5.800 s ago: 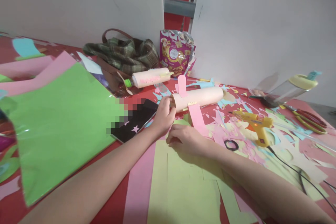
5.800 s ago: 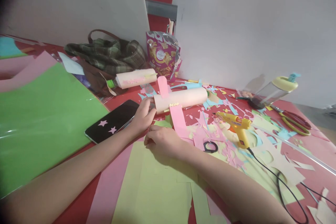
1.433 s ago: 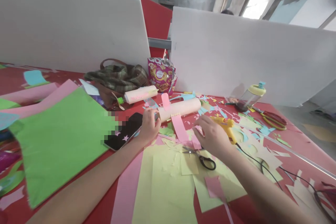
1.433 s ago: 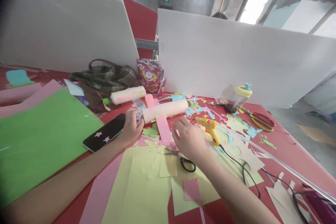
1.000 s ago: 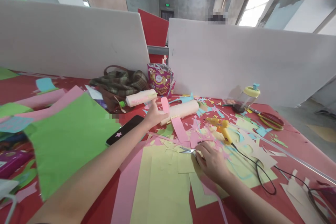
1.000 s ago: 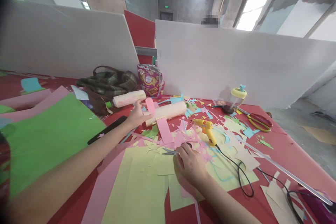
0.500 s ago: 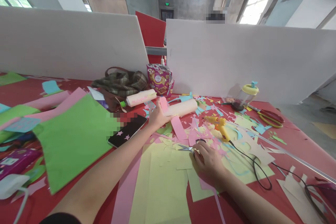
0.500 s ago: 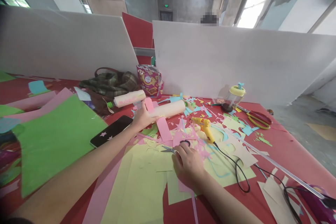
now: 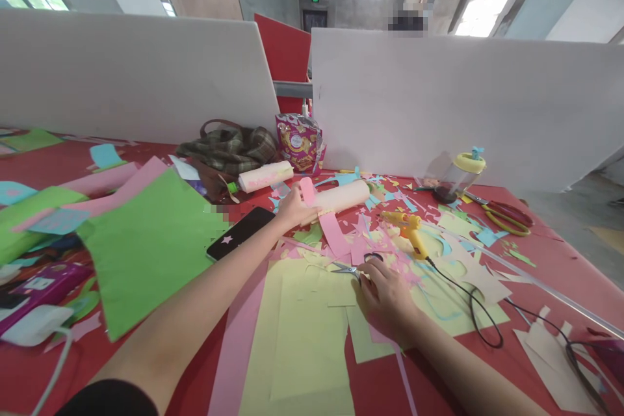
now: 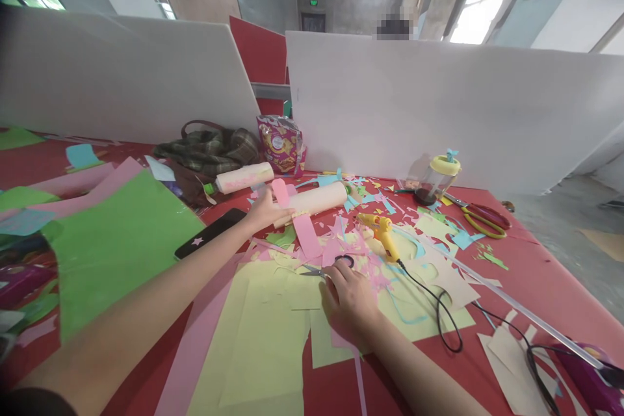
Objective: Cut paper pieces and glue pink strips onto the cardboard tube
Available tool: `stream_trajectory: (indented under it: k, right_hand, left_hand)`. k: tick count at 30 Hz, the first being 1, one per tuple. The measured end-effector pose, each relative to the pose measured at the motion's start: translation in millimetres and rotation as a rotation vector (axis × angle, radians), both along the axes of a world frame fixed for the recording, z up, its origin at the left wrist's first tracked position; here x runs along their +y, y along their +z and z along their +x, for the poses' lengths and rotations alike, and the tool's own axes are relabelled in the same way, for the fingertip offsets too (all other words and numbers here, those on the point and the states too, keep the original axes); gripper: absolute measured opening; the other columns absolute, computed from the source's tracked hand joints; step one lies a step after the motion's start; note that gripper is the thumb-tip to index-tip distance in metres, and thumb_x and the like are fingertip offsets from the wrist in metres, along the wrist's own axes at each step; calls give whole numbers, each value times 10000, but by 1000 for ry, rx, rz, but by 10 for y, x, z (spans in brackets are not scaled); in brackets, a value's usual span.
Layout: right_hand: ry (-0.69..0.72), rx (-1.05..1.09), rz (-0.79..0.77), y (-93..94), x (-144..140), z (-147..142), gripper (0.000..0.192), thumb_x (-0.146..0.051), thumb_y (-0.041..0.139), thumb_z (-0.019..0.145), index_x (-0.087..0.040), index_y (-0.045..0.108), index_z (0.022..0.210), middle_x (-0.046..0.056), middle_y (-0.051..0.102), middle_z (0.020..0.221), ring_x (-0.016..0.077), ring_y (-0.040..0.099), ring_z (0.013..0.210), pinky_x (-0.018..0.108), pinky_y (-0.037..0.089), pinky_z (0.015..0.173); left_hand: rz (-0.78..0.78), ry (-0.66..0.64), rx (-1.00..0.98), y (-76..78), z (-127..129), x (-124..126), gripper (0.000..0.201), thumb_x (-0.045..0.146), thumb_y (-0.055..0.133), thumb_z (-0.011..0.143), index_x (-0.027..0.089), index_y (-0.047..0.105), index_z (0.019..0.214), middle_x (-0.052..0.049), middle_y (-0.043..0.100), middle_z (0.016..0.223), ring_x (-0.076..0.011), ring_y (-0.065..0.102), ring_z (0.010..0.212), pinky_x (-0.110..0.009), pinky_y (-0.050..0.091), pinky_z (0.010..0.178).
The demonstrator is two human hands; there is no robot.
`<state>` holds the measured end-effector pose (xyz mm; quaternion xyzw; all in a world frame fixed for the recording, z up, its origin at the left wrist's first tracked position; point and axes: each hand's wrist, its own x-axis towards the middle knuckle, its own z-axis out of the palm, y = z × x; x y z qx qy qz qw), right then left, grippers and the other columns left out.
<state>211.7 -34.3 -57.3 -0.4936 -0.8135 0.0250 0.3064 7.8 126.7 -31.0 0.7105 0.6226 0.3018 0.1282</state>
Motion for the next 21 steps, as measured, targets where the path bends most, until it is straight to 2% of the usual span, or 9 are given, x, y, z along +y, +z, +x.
stream_trajectory:
  k: [3, 7, 10, 14, 18, 21]
  right_hand:
    - [-2, -11, -5, -13, 1, 2, 149, -137, 389, 753, -158, 523, 814, 59, 555, 724, 145, 520, 632, 241, 391, 526]
    - [5, -35, 8, -38, 23, 25, 149, -139, 387, 756, -156, 527, 805, 68, 568, 738, 155, 533, 675, 238, 398, 535]
    - [-12, -64, 29, -31, 66, 76, 160, -150, 380, 769, -158, 536, 803, 70, 583, 766, 144, 548, 674, 216, 399, 512]
    - [-87, -70, 26, -11, 127, 195, 178, -155, 362, 787, -157, 538, 813, 59, 591, 762, 119, 543, 587, 211, 397, 507]
    - [-242, -60, 11, -4, 165, 363, 162, -189, 379, 780, -170, 538, 805, 44, 587, 759, 99, 498, 480, 221, 377, 479]
    - [-401, -47, 14, 2, 178, 513, 144, -211, 394, 759, -186, 536, 765, 39, 569, 720, 125, 505, 523, 234, 369, 481]
  left_hand:
    - [24, -36, -14, 30, -62, -1, 527, 436, 580, 593, 148, 400, 996, -106, 559, 968, -233, 549, 877, -330, 422, 730]
    - [67, -52, -2, 90, -177, -68, 205, 298, 402, 741, 160, 481, 871, -88, 580, 945, -211, 534, 907, -339, 394, 784]
    - [91, -49, 11, 125, -286, -183, 226, 215, 287, 778, 171, 508, 757, -73, 608, 858, -199, 553, 854, -336, 393, 770]
    - [95, -66, 14, 106, -408, -366, 241, 220, 284, 787, 182, 510, 713, -25, 630, 679, -163, 588, 689, -282, 420, 692]
    - [99, -86, 32, 18, -462, -500, 243, 234, 326, 773, 185, 526, 644, -23, 644, 663, -161, 594, 666, -267, 426, 661]
    - [113, -97, 44, -59, -468, -566, 233, 235, 351, 757, 187, 540, 630, -30, 650, 679, -168, 594, 675, -271, 426, 651]
